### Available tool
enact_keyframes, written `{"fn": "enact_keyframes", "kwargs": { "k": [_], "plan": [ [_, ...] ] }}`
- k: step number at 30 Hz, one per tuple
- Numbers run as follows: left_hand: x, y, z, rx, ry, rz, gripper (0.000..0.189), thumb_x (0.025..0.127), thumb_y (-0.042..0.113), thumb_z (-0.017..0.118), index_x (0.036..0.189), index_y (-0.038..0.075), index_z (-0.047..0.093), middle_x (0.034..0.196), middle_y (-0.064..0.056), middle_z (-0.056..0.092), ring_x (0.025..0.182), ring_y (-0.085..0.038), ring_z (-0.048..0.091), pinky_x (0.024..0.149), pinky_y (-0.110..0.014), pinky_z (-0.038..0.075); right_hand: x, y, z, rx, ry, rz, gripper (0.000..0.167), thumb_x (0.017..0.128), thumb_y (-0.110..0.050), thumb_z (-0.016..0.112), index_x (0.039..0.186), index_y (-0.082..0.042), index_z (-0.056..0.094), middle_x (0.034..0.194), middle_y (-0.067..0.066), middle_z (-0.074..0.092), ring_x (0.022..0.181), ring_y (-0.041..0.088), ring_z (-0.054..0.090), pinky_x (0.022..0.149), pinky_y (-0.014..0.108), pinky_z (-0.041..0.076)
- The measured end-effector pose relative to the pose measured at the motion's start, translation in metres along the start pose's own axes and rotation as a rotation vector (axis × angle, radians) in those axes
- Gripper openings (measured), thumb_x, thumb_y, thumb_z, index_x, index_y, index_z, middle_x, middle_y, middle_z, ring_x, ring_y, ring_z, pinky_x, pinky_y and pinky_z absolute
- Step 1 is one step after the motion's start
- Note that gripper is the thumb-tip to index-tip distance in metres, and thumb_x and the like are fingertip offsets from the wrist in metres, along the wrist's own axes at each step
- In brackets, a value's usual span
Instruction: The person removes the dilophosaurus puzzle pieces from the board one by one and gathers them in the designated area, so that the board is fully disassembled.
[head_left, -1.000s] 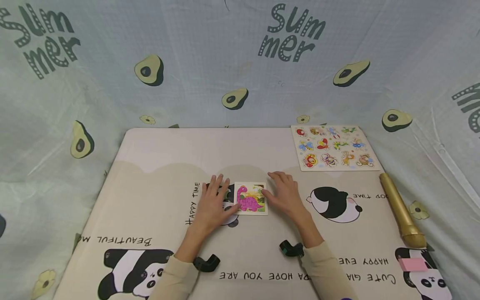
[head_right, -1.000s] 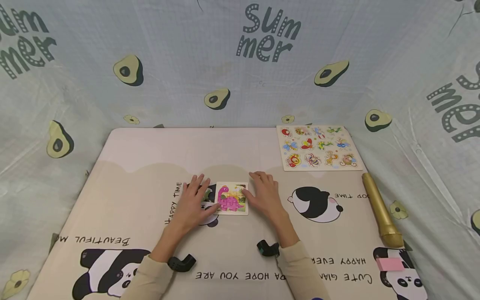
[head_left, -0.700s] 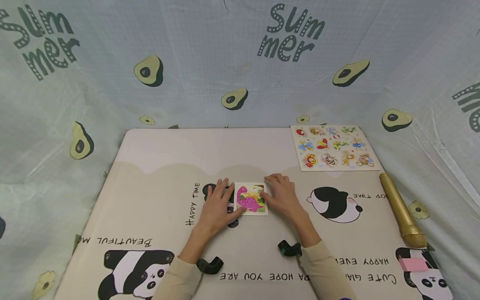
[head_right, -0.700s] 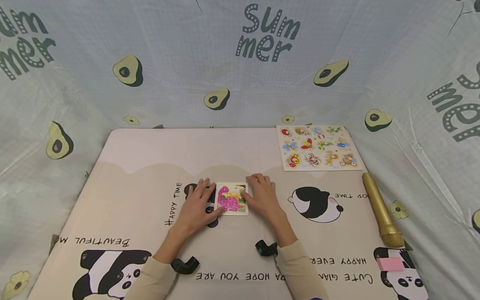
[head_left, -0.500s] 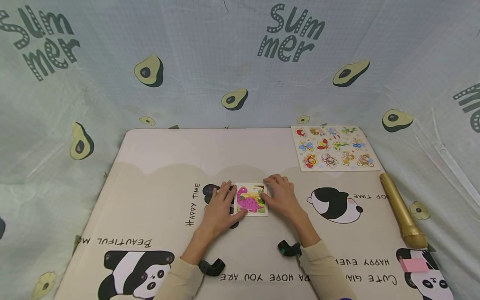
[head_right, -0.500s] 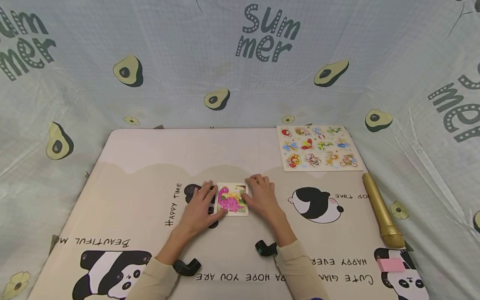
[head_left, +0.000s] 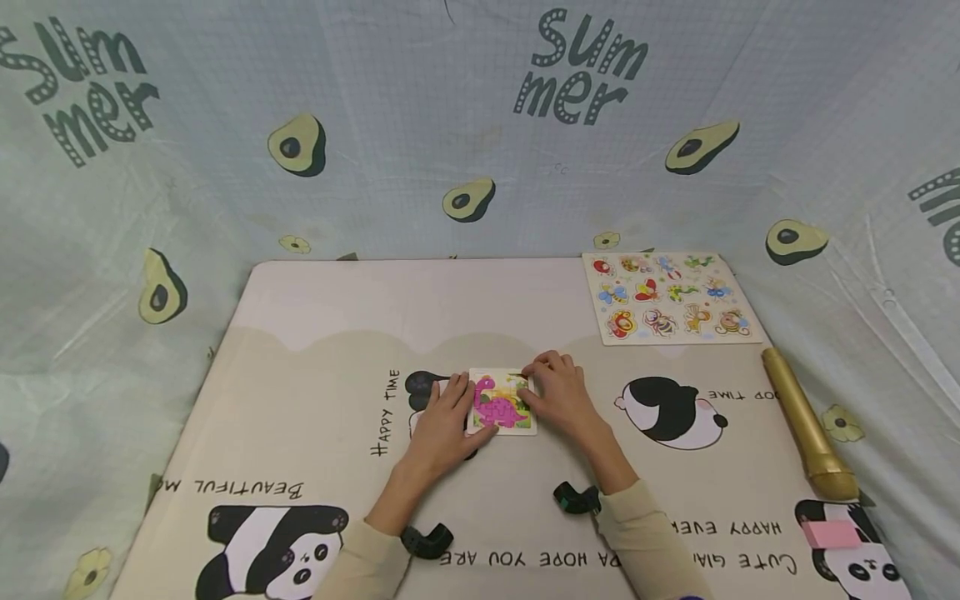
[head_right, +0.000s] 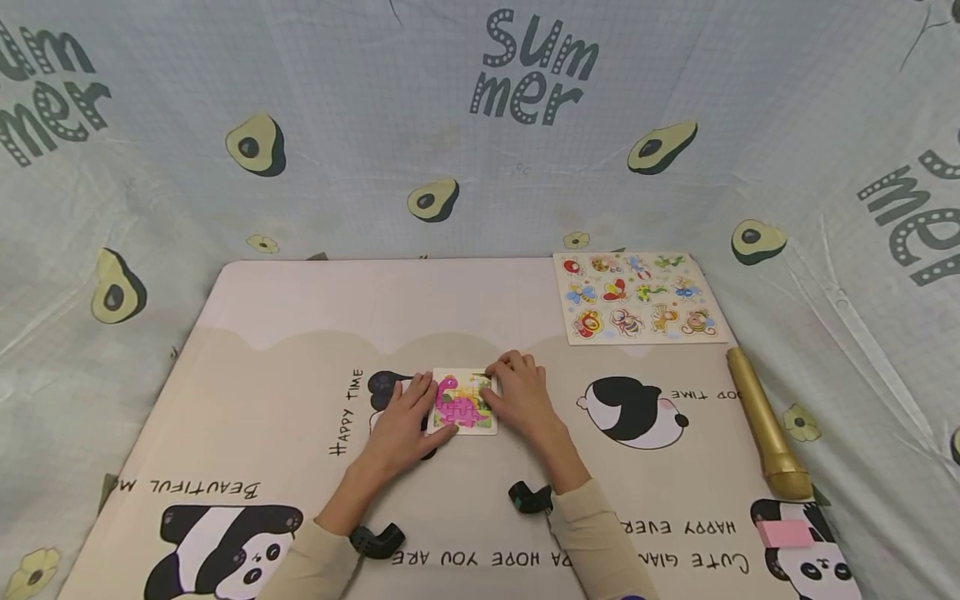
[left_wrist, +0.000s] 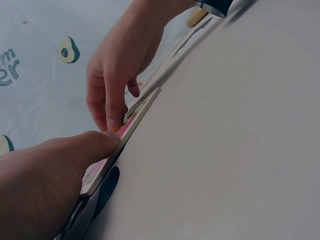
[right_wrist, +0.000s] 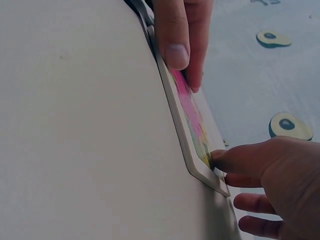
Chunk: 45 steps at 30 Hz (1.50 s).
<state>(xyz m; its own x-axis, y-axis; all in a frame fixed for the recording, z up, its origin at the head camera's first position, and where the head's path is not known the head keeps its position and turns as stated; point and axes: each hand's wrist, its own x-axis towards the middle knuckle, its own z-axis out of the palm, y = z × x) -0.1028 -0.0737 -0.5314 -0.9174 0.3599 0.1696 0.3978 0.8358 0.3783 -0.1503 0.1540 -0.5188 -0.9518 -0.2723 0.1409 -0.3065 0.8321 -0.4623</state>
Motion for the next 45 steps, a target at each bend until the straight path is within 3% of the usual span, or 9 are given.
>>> {"fn": "enact_keyframes", "kwargs": {
  "k": [9, 20, 29, 45],
  "plan": [
    [-0.003, 0.001, 0.0, -0.001, -0.027, -0.014, 0.081, 0.091, 0.056, 0.064, 0.145, -0.003, 0.049, 0.156, -0.02, 0.042, 0.149, -0.032, 0.036, 0.125, -0.053, 0.024, 0.004, -0.003, -0.003, 0.047, -0.074, 0.044, 0.027, 0.087, -0.028, 0.077, 0.106, -0.01, 0.071, 0.114, 0.011, 0.058, 0.108, 0.031, 0.051, 0.092, 0.049, 0.044],
    [-0.003, 0.006, 0.004, 0.004, -0.005, -0.017, 0.083, 0.089, 0.055, 0.068, 0.144, -0.004, 0.05, 0.155, -0.022, 0.043, 0.148, -0.036, 0.037, 0.123, -0.053, 0.028, 0.012, -0.003, -0.011, 0.122, -0.19, 0.101, 0.029, 0.088, -0.025, 0.077, 0.108, -0.007, 0.066, 0.116, 0.011, 0.055, 0.11, 0.029, 0.05, 0.098, 0.048, 0.044],
    [-0.004, 0.011, 0.003, -0.021, 0.023, -0.035, 0.083, 0.087, 0.054, 0.07, 0.142, -0.004, 0.051, 0.153, -0.024, 0.045, 0.147, -0.036, 0.038, 0.123, -0.053, 0.029, 0.015, -0.002, -0.012, 0.142, -0.205, 0.096, 0.029, 0.088, -0.025, 0.078, 0.107, -0.007, 0.065, 0.116, 0.011, 0.055, 0.109, 0.029, 0.052, 0.1, 0.049, 0.045],
    [-0.004, 0.012, 0.006, -0.018, 0.009, -0.063, 0.083, 0.088, 0.057, 0.068, 0.143, -0.003, 0.051, 0.152, -0.023, 0.046, 0.147, -0.036, 0.039, 0.123, -0.053, 0.028, 0.016, -0.002, -0.013, 0.155, -0.221, 0.087, 0.031, 0.088, -0.023, 0.077, 0.108, -0.005, 0.062, 0.113, 0.011, 0.057, 0.103, 0.026, 0.051, 0.095, 0.047, 0.045]
  ]
}}
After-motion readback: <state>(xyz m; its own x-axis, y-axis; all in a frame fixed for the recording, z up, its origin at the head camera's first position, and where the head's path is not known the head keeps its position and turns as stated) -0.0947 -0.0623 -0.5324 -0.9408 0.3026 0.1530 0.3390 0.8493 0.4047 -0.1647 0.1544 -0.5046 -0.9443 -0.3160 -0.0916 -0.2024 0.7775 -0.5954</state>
